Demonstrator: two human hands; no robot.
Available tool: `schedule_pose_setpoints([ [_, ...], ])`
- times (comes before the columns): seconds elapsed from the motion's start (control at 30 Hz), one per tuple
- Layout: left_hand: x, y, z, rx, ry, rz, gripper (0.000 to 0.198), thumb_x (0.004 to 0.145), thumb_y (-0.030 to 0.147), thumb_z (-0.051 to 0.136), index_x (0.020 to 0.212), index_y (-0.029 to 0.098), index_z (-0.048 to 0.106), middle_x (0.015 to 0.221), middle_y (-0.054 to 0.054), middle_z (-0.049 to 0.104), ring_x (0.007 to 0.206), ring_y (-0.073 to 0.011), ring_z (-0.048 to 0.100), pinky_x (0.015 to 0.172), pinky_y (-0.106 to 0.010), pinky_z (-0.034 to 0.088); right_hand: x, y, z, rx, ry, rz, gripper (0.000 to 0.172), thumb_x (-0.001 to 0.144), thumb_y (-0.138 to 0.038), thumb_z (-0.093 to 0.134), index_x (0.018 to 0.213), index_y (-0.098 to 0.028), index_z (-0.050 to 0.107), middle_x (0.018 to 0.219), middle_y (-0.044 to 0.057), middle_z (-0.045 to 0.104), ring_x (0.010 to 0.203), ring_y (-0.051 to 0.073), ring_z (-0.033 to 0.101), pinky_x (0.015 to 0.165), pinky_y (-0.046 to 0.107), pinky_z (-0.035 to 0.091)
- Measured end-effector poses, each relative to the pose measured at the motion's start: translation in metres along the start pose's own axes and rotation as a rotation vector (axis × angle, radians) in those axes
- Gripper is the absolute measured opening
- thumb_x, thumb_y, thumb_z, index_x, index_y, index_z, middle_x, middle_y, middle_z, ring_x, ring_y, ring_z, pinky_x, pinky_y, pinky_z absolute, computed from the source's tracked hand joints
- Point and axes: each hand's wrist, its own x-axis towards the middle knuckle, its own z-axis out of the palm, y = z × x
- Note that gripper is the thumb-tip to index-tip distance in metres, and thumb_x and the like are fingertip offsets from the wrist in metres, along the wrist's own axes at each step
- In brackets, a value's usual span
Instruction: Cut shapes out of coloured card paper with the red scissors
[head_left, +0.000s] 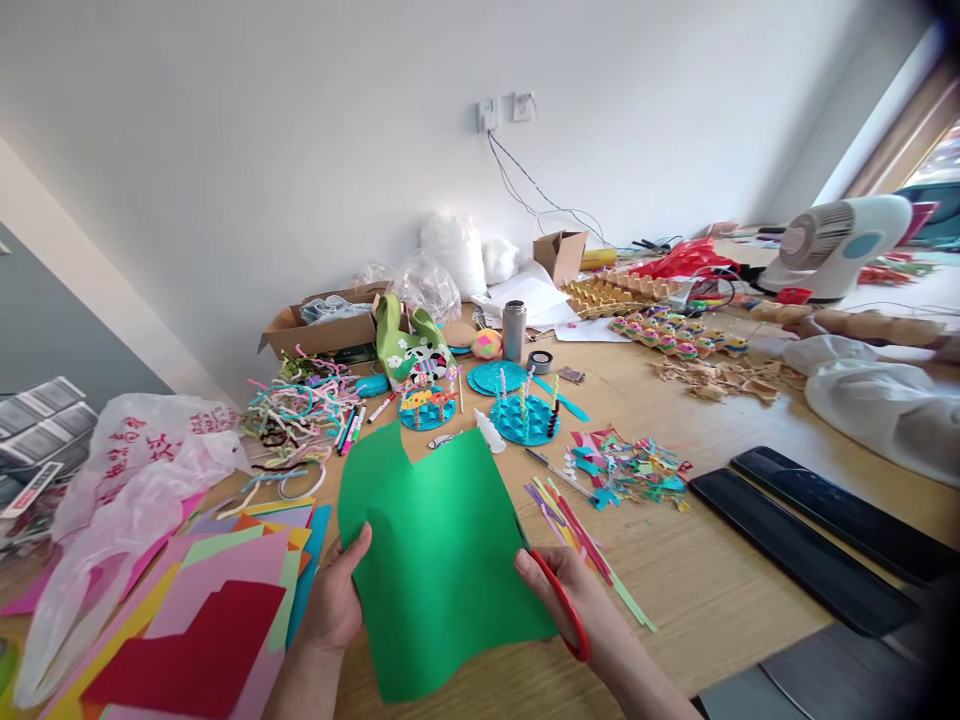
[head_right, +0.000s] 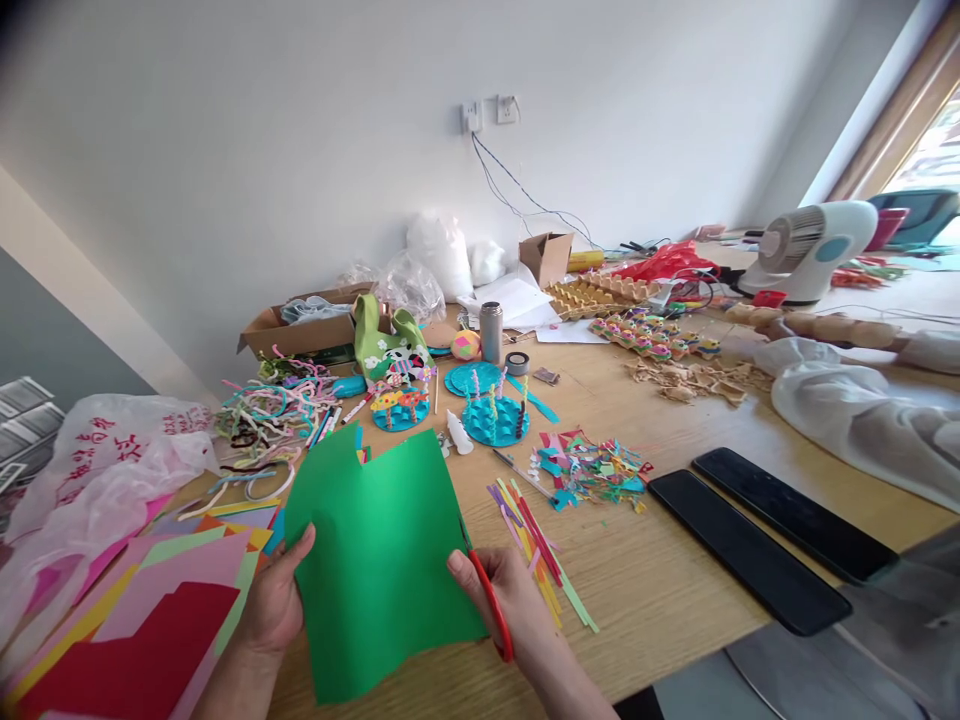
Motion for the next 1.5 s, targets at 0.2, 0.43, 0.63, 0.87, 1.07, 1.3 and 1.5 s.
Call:
schedule_pose_setpoints([
  [0.2,-0.005,0.004,0.002,-0.108,-0.054,-0.028,0.049,0.054,0.028,0.080,0.101,0.021,0.068,0.097,-0.004,0.071,0.106,-0.0280,0.060,0.093,-0.038,0.048,0.001,0.000,-0.003,-0.106,0.020,-0.096,0.060,0.072,-0.076,0.042,0.053,-0.021,0.025,0.053,-0.007,0.017,0.048,0.007,0.016,0.043,0.022,0.011],
  [0.43,-0.007,0.005,-0.001,-0.171,-0.130,-0.115,0.049,0.063,0.024,0.074,0.111,0.022,0.064,0.108,-0.005,0.068,0.109,-0.0297,0.057,0.097,-0.042,0.046,0.003,0.005,-0.002,-0.051,-0.022,-0.078,0.059,0.072,-0.074,0.046,0.053,-0.021,0.026,0.050,-0.007,0.019,0.043,0.006,0.020,0.039,0.020,0.015],
  [0.63,-0.003,0.003,-0.004,-0.125,-0.110,-0.052,0.050,0.066,0.024,0.071,0.115,0.023,0.061,0.107,-0.005,0.068,0.117,-0.0288,0.052,0.100,-0.041,0.043,0.003,0.008,0.000,-0.012,-0.024,-0.047,0.058,0.071,-0.074,0.047,0.053,-0.022,0.029,0.047,-0.007,0.022,0.039,0.007,0.026,0.035,0.019,0.025],
  [0.87,-0.005,0.006,-0.003,-0.098,-0.090,-0.002,0.048,0.063,0.021,0.074,0.110,0.022,0.064,0.096,-0.003,0.072,0.118,-0.0282,0.051,0.102,-0.041,0.041,0.002,0.003,0.002,-0.011,0.005,-0.034,0.058,0.069,-0.073,0.050,0.052,-0.022,0.029,0.047,-0.007,0.021,0.038,0.006,0.026,0.033,0.018,0.025],
  [1.07,-0.001,0.003,-0.010,-0.191,-0.061,-0.073,0.038,0.066,0.016,0.068,0.103,0.026,0.068,0.100,0.000,0.071,0.120,-0.0264,0.049,0.104,-0.039,0.040,0.002,0.004,0.003,0.011,0.001,-0.013,0.059,0.066,-0.076,0.049,0.053,-0.022,0.031,0.047,-0.008,0.023,0.036,0.006,0.030,0.033,0.019,0.029],
  [1.3,0.003,-0.002,-0.021,-0.237,-0.116,-0.103,0.028,0.071,0.022,0.066,0.097,0.029,0.071,0.100,0.001,0.070,0.123,-0.0258,0.045,0.107,-0.039,0.035,0.002,0.006,0.005,-0.005,-0.019,-0.028,0.060,0.066,-0.078,0.047,0.054,-0.022,0.031,0.046,-0.007,0.026,0.038,0.006,0.030,0.034,0.019,0.026],
  [1.5,0.008,-0.006,-0.032,-0.229,-0.072,-0.145,0.020,0.071,0.029,0.067,0.089,0.026,0.073,0.101,0.000,0.070,0.122,-0.0263,0.046,0.106,-0.039,0.036,0.001,0.003,0.007,-0.032,-0.005,-0.053,0.060,0.067,-0.077,0.048,0.052,-0.022,0.030,0.048,-0.007,0.024,0.040,0.006,0.026,0.037,0.019,0.021],
])
